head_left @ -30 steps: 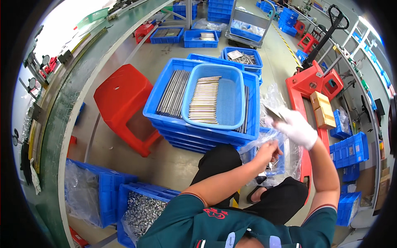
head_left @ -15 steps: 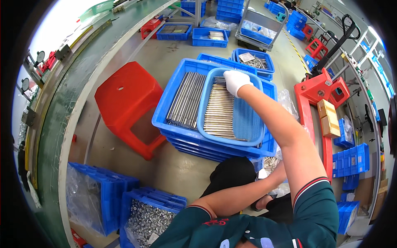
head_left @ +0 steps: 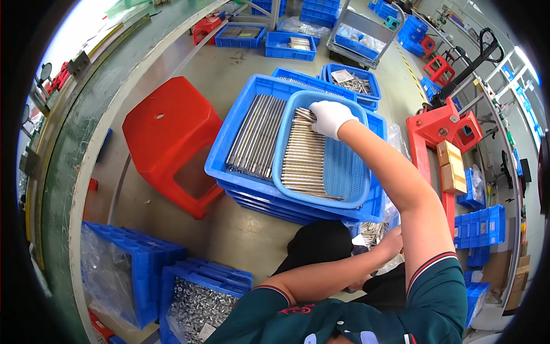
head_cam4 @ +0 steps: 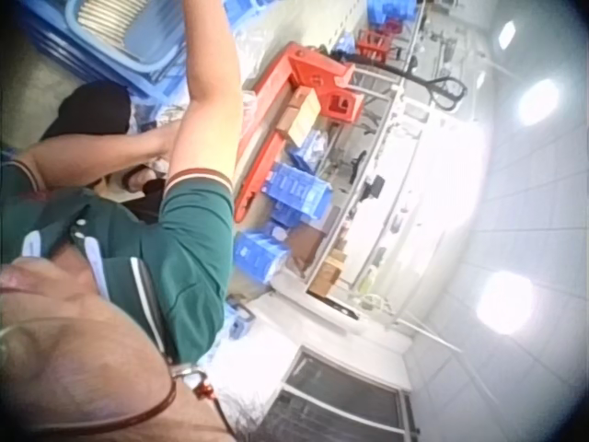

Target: The person sits on a low stool and repeatedly picks up small metal rods from a plastic bag, inspects them, and places them into a blue plastic bin. The person handles the rods one at a time or in small groups, transferring them from the bag to the bin.

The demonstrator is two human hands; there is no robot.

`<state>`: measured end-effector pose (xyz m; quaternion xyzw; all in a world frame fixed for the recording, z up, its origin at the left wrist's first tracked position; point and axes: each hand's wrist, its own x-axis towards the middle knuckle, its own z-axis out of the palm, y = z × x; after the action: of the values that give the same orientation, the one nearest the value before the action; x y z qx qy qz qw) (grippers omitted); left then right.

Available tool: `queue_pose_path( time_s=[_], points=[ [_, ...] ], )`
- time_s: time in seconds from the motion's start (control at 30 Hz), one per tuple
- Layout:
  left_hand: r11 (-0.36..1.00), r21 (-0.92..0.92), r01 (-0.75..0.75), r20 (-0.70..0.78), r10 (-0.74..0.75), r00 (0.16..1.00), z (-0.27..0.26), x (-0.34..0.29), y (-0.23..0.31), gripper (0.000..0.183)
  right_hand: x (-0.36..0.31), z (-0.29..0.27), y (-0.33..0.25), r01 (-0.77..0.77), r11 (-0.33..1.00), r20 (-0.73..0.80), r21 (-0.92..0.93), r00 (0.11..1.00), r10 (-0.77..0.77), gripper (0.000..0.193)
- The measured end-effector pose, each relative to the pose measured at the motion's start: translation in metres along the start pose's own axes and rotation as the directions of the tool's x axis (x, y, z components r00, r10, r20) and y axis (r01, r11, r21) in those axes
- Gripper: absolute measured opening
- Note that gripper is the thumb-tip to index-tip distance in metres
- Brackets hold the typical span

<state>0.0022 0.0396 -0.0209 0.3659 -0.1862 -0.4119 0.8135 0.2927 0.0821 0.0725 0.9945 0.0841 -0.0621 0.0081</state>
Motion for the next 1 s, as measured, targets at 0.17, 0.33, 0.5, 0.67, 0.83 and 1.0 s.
queue_pose_path(
  time_s=[0.17,0.33,0.5,0.67,0.83,1.0],
  points=[
    [0.951,-0.223,0.212,0.028,-0.211,0.977,-0.004,-0.004,0.009,0.013,-0.011,0.000,-0.012,-0.023,1.000,-0.029,-0.007,0.999,0.023,0.024],
    [0.986,-0.131,0.102,-0.025,-0.106,0.994,0.001,-0.011,0.030,0.012,-0.005,0.015,-0.007,0.016,0.993,-0.136,-0.120,0.990,-0.033,0.022],
    [0.997,0.007,-0.079,-0.028,0.079,0.996,0.004,-0.004,0.020,0.011,0.003,0.025,-0.005,0.031,0.984,-0.135,-0.178,0.989,-0.055,0.024],
    [0.997,-0.049,0.067,0.019,-0.066,0.998,-0.005,-0.004,0.019,0.013,-0.015,0.012,-0.024,0.158,0.978,-0.166,-0.134,0.970,-0.179,0.020],
    [0.966,-0.145,0.213,0.073,-0.204,0.976,-0.001,-0.017,0.045,0.016,-0.011,0.009,0.038,-0.071,0.993,-0.249,0.096,0.964,0.093,0.021],
    [0.968,-0.124,0.216,0.060,-0.210,0.976,-0.007,-0.016,0.041,0.018,-0.002,0.032,0.048,-0.217,0.708,0.021,0.673,0.961,0.274,0.034]
  ],
)
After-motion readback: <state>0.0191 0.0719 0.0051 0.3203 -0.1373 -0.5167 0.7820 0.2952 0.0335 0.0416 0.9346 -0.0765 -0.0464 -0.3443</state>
